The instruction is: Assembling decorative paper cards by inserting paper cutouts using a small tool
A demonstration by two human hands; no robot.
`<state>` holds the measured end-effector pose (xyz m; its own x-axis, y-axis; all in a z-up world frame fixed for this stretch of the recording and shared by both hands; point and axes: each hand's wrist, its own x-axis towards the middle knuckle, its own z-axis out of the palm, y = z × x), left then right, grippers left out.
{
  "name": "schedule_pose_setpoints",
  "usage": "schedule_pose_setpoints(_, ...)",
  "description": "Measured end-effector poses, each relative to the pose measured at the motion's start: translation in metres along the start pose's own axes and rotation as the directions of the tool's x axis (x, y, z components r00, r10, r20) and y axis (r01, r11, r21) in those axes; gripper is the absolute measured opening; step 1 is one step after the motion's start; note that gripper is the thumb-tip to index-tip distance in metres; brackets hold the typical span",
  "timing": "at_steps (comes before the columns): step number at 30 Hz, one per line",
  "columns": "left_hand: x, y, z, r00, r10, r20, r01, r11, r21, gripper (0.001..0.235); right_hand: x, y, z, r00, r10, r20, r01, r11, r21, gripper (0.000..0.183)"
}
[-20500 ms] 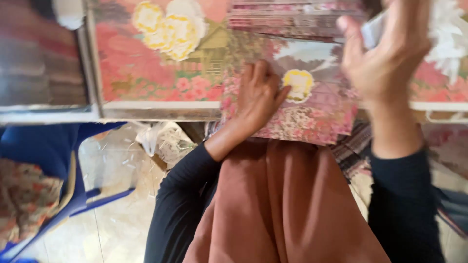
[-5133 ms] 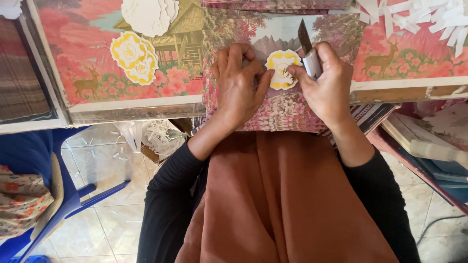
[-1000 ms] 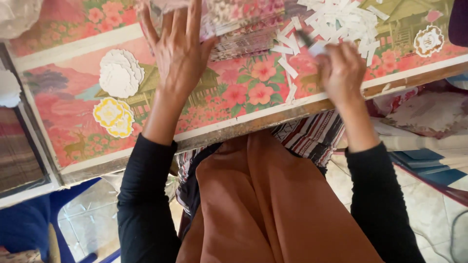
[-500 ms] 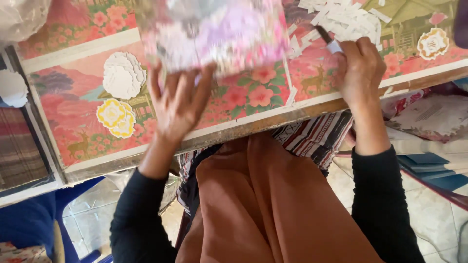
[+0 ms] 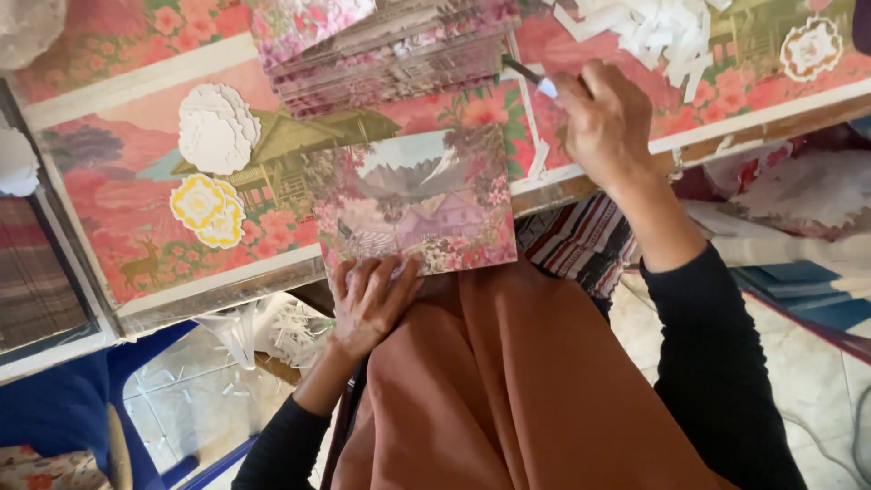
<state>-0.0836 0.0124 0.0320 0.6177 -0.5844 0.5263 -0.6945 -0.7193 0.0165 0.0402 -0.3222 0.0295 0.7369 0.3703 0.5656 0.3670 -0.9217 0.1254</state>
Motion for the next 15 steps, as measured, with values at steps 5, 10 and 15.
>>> schedule_pose_setpoints(5, 0.001, -0.003, 0.000, 0.999, -0.036, 0.010, 0.036, 0.998, 0.054, 0.029, -0.018, 0.032, 0.010, 0.996, 0.079, -0.050, -0.087, 0.978, -0.190, 0.016)
schedule_pose_setpoints(10, -0.003, -0.006, 0.006, 0.996, -0.046, 0.070, 0.048, 0.998, -0.027, 0.037, -0.018, 0.021, 0.007, 0.998, 0.032, 0.049, -0.024, 0.988, -0.153, 0.022)
schedule_pose_setpoints(15, -0.005, -0.012, 0.017, 0.991, -0.103, 0.080, 0.105, 0.994, -0.017, 0.051, -0.029, 0.039, -0.011, 0.971, 0.183, 0.156, -0.154, 0.971, -0.185, 0.026)
